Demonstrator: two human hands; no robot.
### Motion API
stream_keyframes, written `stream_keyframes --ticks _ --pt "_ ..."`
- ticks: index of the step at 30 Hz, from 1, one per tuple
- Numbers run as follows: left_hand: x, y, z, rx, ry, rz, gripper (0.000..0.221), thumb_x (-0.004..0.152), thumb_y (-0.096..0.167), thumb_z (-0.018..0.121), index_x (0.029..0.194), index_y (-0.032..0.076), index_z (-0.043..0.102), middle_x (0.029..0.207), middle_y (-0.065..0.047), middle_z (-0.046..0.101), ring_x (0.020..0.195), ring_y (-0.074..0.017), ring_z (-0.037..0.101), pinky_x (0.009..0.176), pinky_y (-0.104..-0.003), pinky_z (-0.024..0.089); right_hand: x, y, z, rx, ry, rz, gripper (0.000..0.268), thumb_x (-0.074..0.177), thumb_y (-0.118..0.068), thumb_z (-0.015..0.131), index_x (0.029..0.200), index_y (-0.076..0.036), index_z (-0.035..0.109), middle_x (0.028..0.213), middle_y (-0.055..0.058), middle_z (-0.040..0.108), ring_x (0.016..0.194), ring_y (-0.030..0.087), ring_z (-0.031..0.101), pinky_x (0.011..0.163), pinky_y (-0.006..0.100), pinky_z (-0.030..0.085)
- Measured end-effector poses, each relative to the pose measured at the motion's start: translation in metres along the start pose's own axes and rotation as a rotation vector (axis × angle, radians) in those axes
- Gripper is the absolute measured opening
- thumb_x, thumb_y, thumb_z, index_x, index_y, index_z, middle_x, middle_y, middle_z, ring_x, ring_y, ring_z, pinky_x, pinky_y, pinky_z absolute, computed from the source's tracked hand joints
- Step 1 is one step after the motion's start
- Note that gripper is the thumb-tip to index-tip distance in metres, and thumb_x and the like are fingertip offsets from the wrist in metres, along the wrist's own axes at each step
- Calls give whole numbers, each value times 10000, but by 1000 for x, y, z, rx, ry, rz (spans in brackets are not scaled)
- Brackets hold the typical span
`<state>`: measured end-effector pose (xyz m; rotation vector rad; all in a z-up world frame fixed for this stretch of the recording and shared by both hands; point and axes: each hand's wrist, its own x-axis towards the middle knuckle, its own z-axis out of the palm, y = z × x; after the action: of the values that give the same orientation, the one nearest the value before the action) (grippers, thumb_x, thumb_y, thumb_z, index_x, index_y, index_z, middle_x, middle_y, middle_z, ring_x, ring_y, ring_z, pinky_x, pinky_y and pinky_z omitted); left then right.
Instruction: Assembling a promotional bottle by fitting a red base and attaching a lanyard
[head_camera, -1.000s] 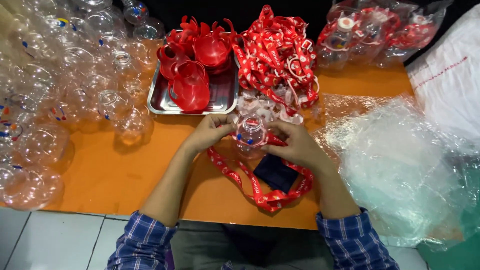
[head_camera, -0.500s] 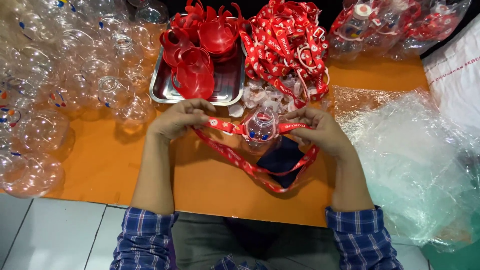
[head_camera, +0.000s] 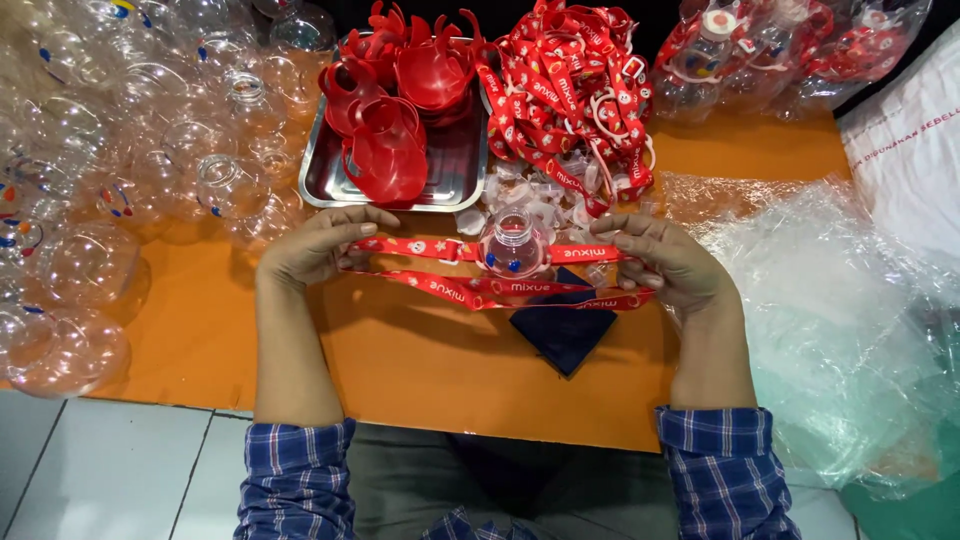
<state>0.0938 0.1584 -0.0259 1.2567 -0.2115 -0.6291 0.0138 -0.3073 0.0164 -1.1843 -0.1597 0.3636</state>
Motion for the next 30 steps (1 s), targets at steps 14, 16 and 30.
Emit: stream_keyframes --ticks 14,16,30 --pt "-1 11 28 36 -39 16 472 886 233 705 1254 -46 608 637 -92 619 393 -79 543 527 -320 597 10 19 -22 102 33 -90 414 947 -128 639 1316 58 612 606 -10 570 483 23 572 684 283 614" --pt "-1 13 34 48 -57 -5 488 881 242 709 1258 -49 603 649 -100 619 419 -91 574 536 -325 608 11 23 -24 93 31 -85 405 955 -139 630 1316 43 609 585 -17 524 462 30 527 642 269 603" --pt "36 -15 59 212 215 571 236 913 141 684 1053 -46 647 983 -163 679 829 -180 685 722 -275 599 -2 -1 34 7 -123 -67 380 918 -187 680 1217 44 639 555 30 575 408 78 574 549 275 596"
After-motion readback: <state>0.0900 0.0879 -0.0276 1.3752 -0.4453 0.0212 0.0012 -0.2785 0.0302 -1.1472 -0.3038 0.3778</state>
